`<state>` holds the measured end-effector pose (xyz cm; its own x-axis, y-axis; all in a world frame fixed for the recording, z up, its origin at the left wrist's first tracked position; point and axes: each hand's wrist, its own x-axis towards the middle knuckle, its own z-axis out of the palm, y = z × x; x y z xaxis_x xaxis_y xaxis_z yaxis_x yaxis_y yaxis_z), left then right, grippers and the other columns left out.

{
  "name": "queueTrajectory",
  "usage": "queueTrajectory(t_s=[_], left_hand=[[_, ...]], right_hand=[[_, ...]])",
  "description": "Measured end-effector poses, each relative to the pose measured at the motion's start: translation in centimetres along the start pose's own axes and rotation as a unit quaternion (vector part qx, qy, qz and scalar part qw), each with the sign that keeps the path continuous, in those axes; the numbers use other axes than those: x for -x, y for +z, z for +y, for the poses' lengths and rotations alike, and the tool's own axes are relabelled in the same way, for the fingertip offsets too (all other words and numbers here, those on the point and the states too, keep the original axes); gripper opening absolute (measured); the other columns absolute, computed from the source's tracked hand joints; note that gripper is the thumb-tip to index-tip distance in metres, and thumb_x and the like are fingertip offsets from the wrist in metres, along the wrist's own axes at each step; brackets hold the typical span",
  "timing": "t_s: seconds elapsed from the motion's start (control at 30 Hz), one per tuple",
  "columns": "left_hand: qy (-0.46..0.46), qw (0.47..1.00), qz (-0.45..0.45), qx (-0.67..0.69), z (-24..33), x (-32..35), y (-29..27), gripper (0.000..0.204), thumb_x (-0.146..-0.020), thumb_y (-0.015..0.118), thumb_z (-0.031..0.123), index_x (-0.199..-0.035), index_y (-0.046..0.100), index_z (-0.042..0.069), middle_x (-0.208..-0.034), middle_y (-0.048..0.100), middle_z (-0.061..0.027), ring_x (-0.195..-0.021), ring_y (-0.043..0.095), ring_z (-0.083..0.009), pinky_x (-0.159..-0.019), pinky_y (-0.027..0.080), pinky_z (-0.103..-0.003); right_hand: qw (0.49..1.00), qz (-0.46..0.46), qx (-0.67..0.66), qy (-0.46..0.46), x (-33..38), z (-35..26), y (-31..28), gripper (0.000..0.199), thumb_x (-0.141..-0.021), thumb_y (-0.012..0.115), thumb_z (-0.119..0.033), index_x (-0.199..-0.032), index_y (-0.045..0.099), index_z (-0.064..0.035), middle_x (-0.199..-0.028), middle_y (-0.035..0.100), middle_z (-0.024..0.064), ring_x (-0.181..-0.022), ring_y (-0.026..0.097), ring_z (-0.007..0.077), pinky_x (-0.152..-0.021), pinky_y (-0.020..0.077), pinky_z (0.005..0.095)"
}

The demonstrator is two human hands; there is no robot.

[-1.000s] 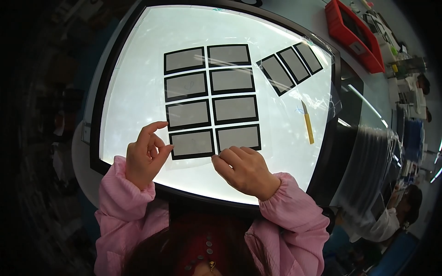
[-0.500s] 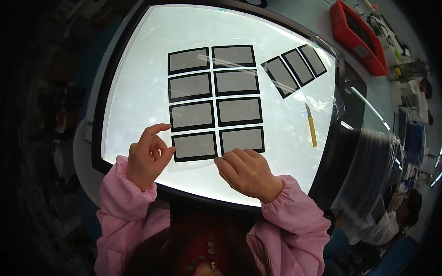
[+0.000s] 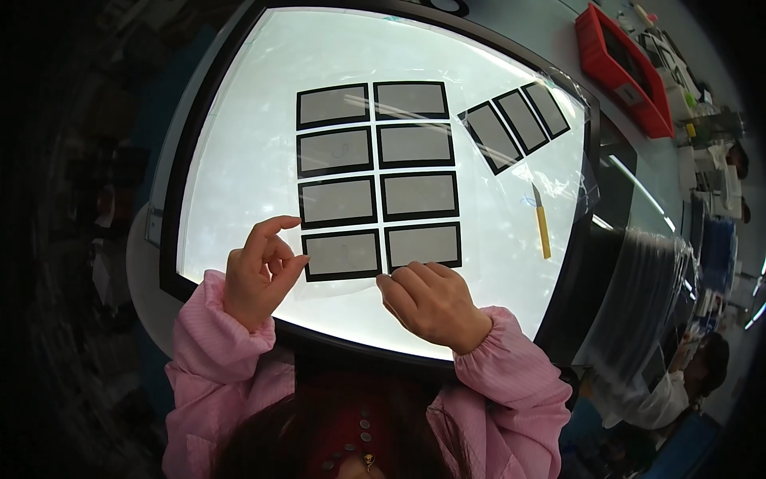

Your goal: Inspecting and arranging small electronic panels on a light table.

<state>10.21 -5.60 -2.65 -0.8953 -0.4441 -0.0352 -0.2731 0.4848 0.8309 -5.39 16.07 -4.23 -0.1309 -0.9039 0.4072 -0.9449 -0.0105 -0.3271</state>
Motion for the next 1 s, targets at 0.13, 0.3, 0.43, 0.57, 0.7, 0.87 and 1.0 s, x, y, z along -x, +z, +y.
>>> queueTrajectory(t_s=[0.13,0.3,0.43,0.57,0.7,0.87,1.0], left_hand=[[-0.003,1.0,-0.001,-0.018,0.01,0.01,0.04,0.047,-0.083,0.074,0.003,-0.126,0.056,0.011,-0.065,0.063,0.0007,-0.046,0.056,-0.009,-0.046,0.043,-0.023],[-0.013,1.0,-0.009,-0.011,0.04,0.09,0.03,0.047,-0.084,0.074,0.001,-0.127,0.055,0.007,-0.065,0.061,0.0,-0.05,0.053,-0.0056,-0.048,0.039,-0.021],[-0.003,1.0,-0.003,-0.018,-0.04,-0.02,0.34,0.047,-0.083,0.075,0.003,-0.126,0.056,0.01,-0.065,0.061,0.0016,-0.048,0.054,-0.0071,-0.047,0.041,-0.022],[0.003,1.0,0.002,-0.022,-0.15,0.05,0.5,0.048,-0.083,0.076,0.005,-0.125,0.056,0.013,-0.064,0.061,0.0032,-0.046,0.055,-0.0087,-0.047,0.043,-0.024],[-0.016,1.0,-0.001,-0.018,0.25,0.11,0.32,0.046,-0.082,0.076,0.005,-0.124,0.057,0.013,-0.064,0.061,0.003,-0.046,0.054,-0.0087,-0.047,0.043,-0.024],[0.024,0.998,0.001,-0.06,0.11,-0.06,0.24,0.032,-0.081,0.075,0.0,-0.111,0.069,0.01,-0.063,0.059,0.001,-0.048,0.049,-0.0062,-0.045,0.036,-0.023],[0.086,0.992,0.014,-0.096,-0.19,-0.21,0.66,0.025,-0.079,0.076,0.001,-0.102,0.074,0.011,-0.061,0.056,0.0009,-0.045,0.045,-0.0076,-0.043,0.035,-0.024]], right_hand=[[1.0,0.001,-0.002,0.007,-0.17,-0.02,-0.01,0.018,-0.079,0.075,-0.005,-0.094,0.066,-0.0037,-0.074,0.058,0.0024,-0.064,0.059,0.0156,-0.054,0.0481,0.0288],[1.0,-0.004,-0.006,0.006,-0.13,0.05,0.06,0.017,-0.079,0.076,-0.005,-0.094,0.066,-0.0037,-0.074,0.058,0.0027,-0.064,0.059,0.016,-0.054,0.0478,0.0288],[1.0,0.011,-0.017,0.008,-0.2,0.11,0.1,0.025,-0.074,0.077,0.0,-0.094,0.064,-0.0045,-0.07,0.058,0.0036,-0.058,0.058,0.0176,-0.05,0.0458,0.0296],[1.0,0.007,-0.014,0.012,-0.2,0.06,0.01,0.025,-0.073,0.077,0.0,-0.094,0.064,-0.0048,-0.069,0.057,0.0036,-0.058,0.058,0.0177,-0.05,0.0455,0.0296],[1.0,-0.001,-0.015,0.018,-0.15,0.03,0.04,0.02,-0.076,0.076,-0.002,-0.092,0.064,-0.0046,-0.073,0.058,0.0033,-0.061,0.059,0.0172,-0.052,0.0465,0.0296],[1.0,-0.013,-0.005,0.027,-0.1,-0.04,0.01,0.016,-0.079,0.076,-0.006,-0.092,0.065,-0.0043,-0.075,0.058,0.0033,-0.066,0.06,0.0171,-0.055,0.0482,0.0295],[0.999,-0.012,-0.016,0.027,-0.28,0.0,-0.38,0.02,-0.079,0.076,-0.004,-0.095,0.065,-0.0039,-0.074,0.059,0.0042,-0.064,0.061,0.0181,-0.054,0.0483,0.0299]])
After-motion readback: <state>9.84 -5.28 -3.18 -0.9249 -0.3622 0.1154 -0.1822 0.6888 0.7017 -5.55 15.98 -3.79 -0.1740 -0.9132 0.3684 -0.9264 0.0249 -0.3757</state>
